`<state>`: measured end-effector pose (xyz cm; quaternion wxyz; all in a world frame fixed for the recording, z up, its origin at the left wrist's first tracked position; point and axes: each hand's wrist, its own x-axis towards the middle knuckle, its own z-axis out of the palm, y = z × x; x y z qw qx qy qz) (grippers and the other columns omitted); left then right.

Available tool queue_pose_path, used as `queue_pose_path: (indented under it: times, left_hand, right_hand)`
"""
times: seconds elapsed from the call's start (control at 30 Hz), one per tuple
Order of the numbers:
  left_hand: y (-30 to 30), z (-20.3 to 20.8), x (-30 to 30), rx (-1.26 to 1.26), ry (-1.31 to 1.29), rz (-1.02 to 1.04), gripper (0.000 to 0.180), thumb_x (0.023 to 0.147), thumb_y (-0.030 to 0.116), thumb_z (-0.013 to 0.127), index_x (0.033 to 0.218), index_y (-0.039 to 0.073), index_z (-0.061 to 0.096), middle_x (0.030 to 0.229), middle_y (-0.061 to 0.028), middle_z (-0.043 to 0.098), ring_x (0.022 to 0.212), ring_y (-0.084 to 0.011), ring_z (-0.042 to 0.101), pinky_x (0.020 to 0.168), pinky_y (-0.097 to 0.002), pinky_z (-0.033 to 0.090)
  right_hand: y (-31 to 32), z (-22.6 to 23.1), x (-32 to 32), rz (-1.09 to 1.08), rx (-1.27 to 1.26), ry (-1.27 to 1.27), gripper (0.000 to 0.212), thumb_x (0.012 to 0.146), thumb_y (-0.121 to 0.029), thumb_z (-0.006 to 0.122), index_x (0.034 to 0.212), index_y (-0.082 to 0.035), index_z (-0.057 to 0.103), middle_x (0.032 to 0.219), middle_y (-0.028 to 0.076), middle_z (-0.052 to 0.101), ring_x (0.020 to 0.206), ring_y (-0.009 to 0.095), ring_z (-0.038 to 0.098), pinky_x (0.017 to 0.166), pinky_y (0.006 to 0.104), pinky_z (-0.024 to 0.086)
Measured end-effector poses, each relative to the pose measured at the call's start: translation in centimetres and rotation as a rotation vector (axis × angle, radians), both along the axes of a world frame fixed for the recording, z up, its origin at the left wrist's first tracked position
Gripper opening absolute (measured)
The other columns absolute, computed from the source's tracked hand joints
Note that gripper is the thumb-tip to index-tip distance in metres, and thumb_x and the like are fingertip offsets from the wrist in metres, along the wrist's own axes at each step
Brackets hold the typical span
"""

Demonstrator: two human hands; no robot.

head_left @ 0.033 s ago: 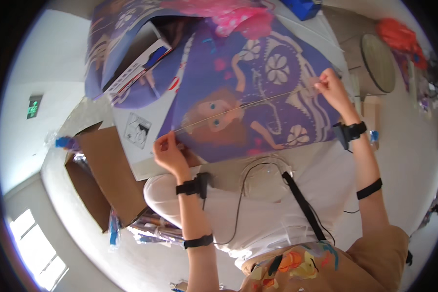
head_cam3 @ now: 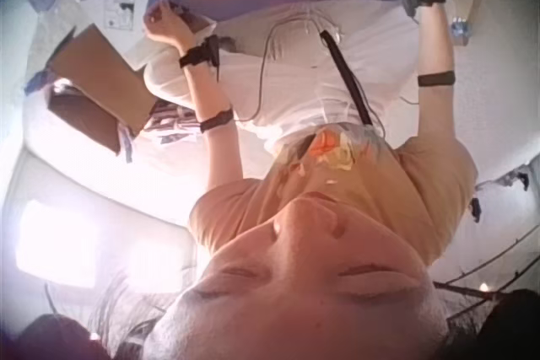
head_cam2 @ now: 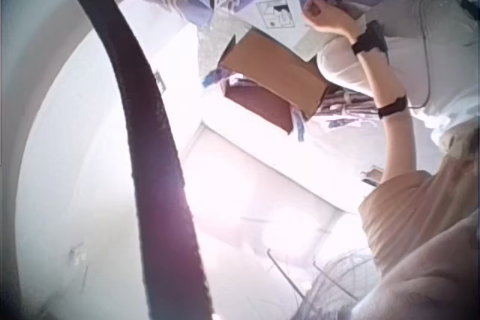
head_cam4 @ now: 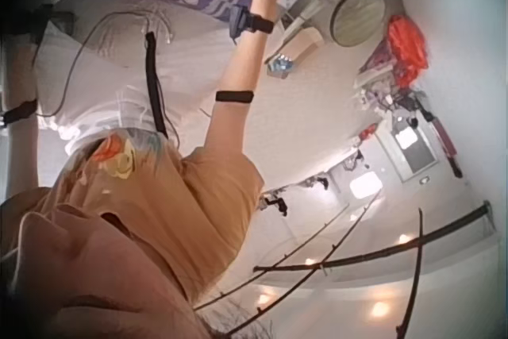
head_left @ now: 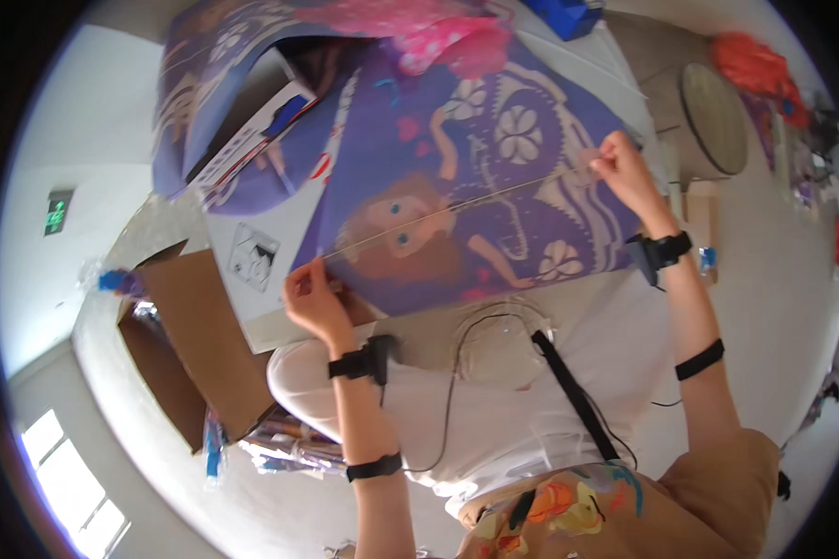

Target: Assembling plastic kites by attaching support rods and securing them with tape.

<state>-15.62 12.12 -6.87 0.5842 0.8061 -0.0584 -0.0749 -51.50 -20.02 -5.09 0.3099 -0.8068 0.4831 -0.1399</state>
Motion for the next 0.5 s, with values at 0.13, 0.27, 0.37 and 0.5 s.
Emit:
queue_pose_path:
  times: [0.13,0.27,0.37,0.5]
  left_hand:
    - [0.4,0.8,0.4,0.056,-0.019,-0.006,0.014,0.084,0.009,0.076,0.081,0.001,0.064,0.066,-0.0024,0.063,0.057,-0.0083,0.057,0.047,-0.0212,0.044]
    - [0.3,0.5,0.2,0.131,-0.114,-0.013,0.018,0.083,0.014,0.078,0.08,0.002,0.064,0.069,-0.0021,0.064,0.057,-0.0075,0.056,0.049,-0.021,0.046]
    - [0.3,0.6,0.2,0.179,-0.142,-0.015,0.02,0.083,0.016,0.078,0.08,0.002,0.064,0.069,-0.002,0.063,0.057,-0.0075,0.056,0.05,-0.0214,0.047]
    - [0.2,0.6,0.0,0.209,-0.142,-0.027,0.021,0.083,0.017,0.078,0.079,0.002,0.063,0.068,-0.0015,0.062,0.057,-0.0078,0.055,0.051,-0.0222,0.047]
  right_hand:
    - [1.1,0.1,1.7,-0.011,-0.041,0.005,0.025,0.085,-0.008,0.068,0.095,-0.005,0.045,0.077,0.009,0.059,0.071,0.019,0.063,0.065,0.0315,0.049]
    - [1.3,1.2,2.2,-0.09,0.023,0.051,0.025,0.085,-0.009,0.068,0.095,-0.004,0.046,0.079,0.012,0.063,0.074,0.025,0.066,0.066,0.0346,0.051]
    - [1.7,1.6,2.7,-0.132,0.021,0.089,0.026,0.085,-0.009,0.069,0.095,-0.002,0.046,0.079,0.014,0.064,0.075,0.028,0.066,0.066,0.0364,0.051]
    - [1.7,1.4,2.8,-0.179,-0.042,0.135,0.027,0.084,-0.01,0.071,0.093,-0.001,0.047,0.077,0.015,0.063,0.075,0.03,0.066,0.066,0.0376,0.051]
